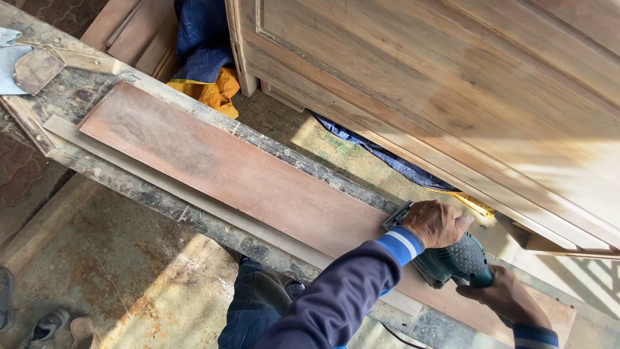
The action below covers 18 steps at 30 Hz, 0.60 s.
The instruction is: Sanding a long wooden board using an orbital power sander and then finishing it with manual sandpaper.
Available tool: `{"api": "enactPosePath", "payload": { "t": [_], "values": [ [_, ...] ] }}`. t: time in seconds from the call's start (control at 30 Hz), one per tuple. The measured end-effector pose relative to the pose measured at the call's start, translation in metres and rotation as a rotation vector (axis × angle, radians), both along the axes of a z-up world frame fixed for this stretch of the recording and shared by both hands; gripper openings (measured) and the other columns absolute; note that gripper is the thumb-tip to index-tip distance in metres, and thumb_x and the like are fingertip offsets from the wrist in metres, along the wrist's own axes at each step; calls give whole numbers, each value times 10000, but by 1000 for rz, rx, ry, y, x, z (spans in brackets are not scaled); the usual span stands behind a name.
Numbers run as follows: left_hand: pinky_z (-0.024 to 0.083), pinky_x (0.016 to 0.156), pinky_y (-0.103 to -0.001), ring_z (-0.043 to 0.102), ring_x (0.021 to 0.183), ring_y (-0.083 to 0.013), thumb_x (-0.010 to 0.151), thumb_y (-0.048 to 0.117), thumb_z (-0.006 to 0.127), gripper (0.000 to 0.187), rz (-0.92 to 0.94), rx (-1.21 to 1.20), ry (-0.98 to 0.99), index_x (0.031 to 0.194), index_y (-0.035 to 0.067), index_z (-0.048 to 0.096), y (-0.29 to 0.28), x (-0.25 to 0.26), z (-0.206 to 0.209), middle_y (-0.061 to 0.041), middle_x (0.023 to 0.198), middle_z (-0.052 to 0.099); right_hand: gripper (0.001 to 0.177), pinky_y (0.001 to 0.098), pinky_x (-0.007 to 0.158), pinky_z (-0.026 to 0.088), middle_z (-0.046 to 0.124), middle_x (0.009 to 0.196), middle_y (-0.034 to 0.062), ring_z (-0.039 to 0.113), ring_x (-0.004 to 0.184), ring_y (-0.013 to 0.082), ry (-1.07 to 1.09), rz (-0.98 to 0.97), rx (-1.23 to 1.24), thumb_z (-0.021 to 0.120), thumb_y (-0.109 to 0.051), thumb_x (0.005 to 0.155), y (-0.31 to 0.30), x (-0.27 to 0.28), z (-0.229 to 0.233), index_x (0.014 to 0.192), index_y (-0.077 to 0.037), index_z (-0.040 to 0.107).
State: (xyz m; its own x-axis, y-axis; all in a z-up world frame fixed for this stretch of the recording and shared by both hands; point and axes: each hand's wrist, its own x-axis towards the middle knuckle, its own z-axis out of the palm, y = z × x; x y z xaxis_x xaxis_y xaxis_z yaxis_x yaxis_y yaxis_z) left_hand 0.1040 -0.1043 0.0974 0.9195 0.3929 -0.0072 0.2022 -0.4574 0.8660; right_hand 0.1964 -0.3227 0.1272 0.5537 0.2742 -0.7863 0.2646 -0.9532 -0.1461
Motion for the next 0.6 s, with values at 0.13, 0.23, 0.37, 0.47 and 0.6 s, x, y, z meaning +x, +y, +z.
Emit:
{"api": "enactPosePath", "payload": {
  "t": [0.13, 0.23, 0.37, 0.47, 0.6],
  "values": [
    [600, 751, -478, 748, 793, -364, 1000, 526, 482, 530, -19, 3, 31, 876, 103, 776, -32, 1, 1, -206, 846, 754, 474, 395, 737, 599, 793, 771, 162, 725, 701, 271, 1, -28, 51, 971, -321, 653, -33, 5, -2, 935, -23, 733],
    [585, 765, -495, 736, 801, -382, 985, 516, 507, 513, 34, 4, -12, 844, 106, 781, -43, -6, -2, -208, 843, 751, 466, 395, 745, 588, 793, 767, 177, 732, 712, 269, -10, 30, 68, 967, -333, 656, -41, 2, -2, 918, -18, 744],
    [588, 740, -484, 736, 790, -377, 1000, 500, 507, 496, 47, 31, -50, 851, 106, 769, -24, -25, 2, -205, 842, 747, 448, 392, 750, 602, 763, 812, 151, 746, 718, 262, -3, 48, 96, 961, -316, 657, -17, -13, 5, 936, -34, 754],
    [587, 713, -483, 735, 774, -377, 1004, 494, 503, 496, 59, 23, -58, 858, 96, 762, 3, -42, 6, -210, 837, 743, 439, 395, 759, 605, 766, 823, 149, 750, 728, 267, -5, 80, 89, 954, -322, 670, 20, -33, 17, 958, -52, 761],
    [574, 657, -474, 720, 696, -356, 1011, 497, 486, 529, 121, 35, -88, 788, 78, 721, 45, -71, 3, -203, 778, 723, 412, 370, 789, 619, 788, 865, 109, 792, 761, 237, -19, 172, 147, 940, -330, 662, 65, -53, 21, 949, -77, 787]
  ]
}}
